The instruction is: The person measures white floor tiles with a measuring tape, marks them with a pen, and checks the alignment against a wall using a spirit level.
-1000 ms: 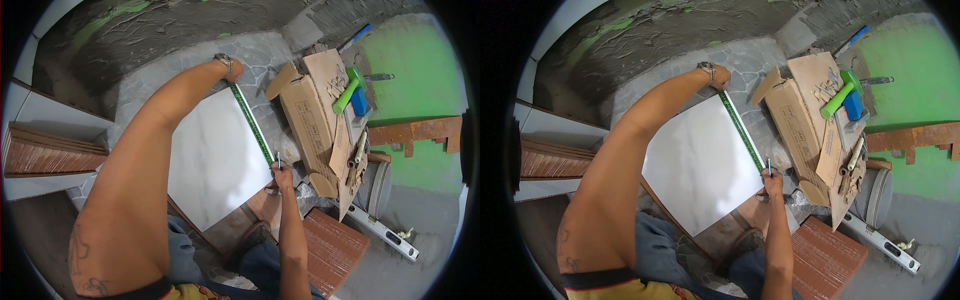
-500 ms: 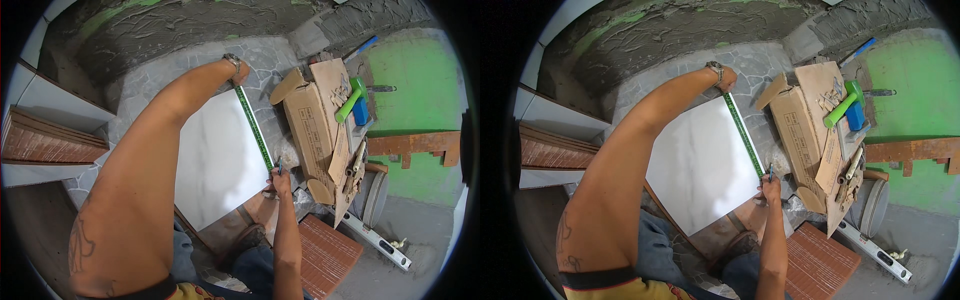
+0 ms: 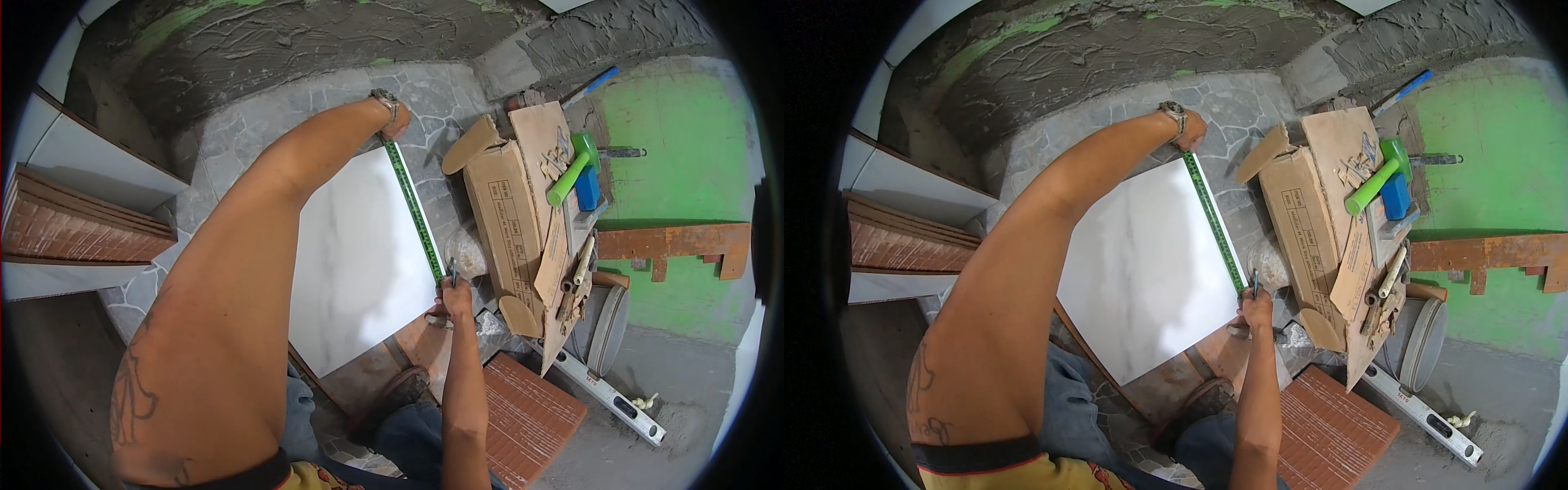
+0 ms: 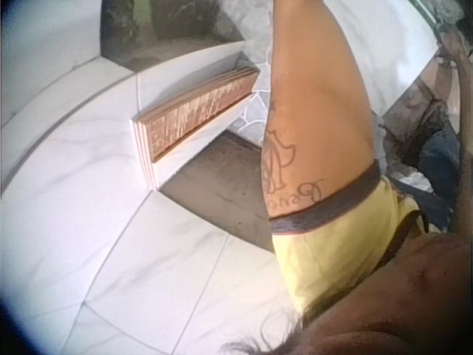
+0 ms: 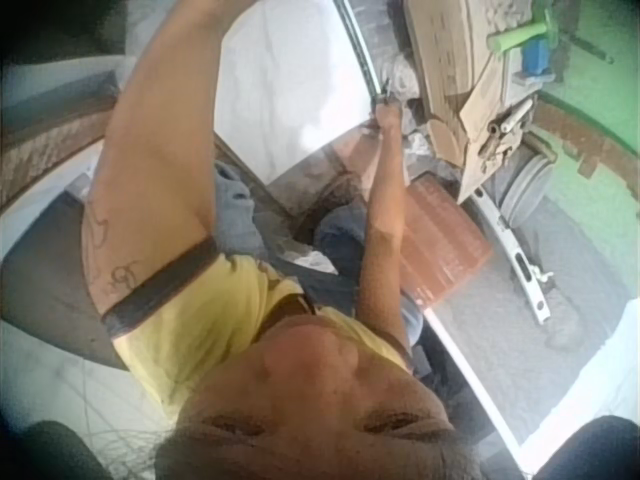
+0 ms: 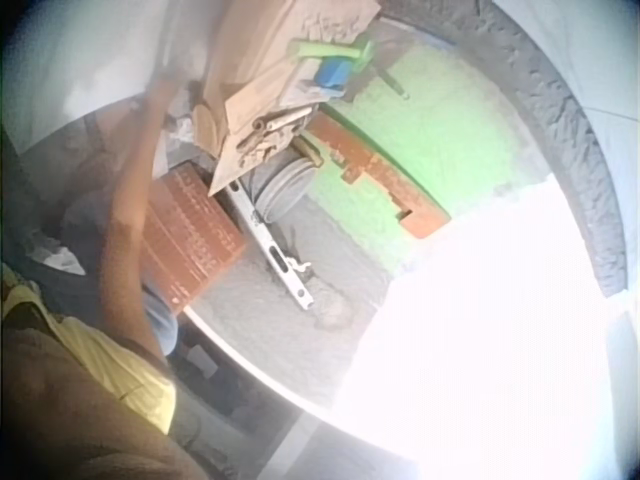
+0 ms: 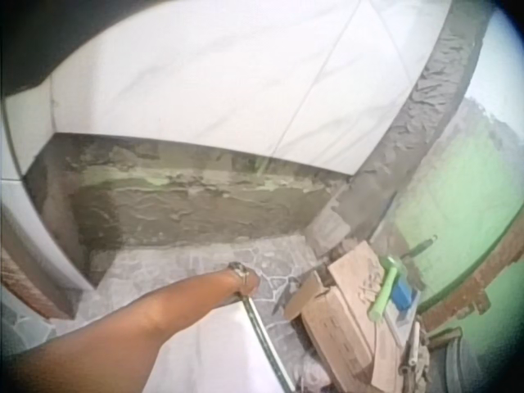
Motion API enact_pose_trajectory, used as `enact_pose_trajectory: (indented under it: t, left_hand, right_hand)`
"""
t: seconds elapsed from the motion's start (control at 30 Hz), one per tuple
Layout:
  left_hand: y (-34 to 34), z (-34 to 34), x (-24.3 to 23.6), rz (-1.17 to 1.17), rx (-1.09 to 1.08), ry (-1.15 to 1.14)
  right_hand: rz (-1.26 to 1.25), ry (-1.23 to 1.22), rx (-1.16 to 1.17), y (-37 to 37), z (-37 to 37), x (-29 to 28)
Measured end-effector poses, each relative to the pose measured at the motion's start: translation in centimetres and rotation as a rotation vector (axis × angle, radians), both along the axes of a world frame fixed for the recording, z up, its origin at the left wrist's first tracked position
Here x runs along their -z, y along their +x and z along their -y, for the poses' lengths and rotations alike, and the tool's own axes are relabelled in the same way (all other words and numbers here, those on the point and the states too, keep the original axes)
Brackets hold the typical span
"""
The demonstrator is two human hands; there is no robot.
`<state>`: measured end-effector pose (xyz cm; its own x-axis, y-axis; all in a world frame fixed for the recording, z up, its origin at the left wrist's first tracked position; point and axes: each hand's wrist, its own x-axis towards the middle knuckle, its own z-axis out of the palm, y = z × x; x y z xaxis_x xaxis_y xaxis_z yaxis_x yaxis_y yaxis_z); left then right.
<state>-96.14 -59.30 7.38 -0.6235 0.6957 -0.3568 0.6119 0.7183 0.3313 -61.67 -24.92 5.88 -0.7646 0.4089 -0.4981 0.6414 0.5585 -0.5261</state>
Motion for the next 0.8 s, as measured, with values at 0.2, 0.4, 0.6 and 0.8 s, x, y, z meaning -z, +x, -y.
enact_pose_trajectory:
  t: [0.2,0.4,0.6,0.8]
  left_hand:
    - [0.8,-1.1,-1.0,-0.102,0.026,-0.007]
    - [0.9,-0.8,-0.7,-0.164,0.031,-0.044]
    - [0.6,-1.0,-0.7,-0.095,0.017,-0.049]
    - [0.0,-1.1,-0.3,-0.013,-0.010,-0.051]
  right_hand:
    - [0.014,-0.002,0.026,0.2,0.0,-0.4]
    - [-0.041,-0.022,0.015,0.5,0.5,-0.5]
    - [-0.033,-0.017,0.068,0.6,0.5,-0.5]
    - [-0.059,-0.008,0.041,0.7,0.0,-0.1]
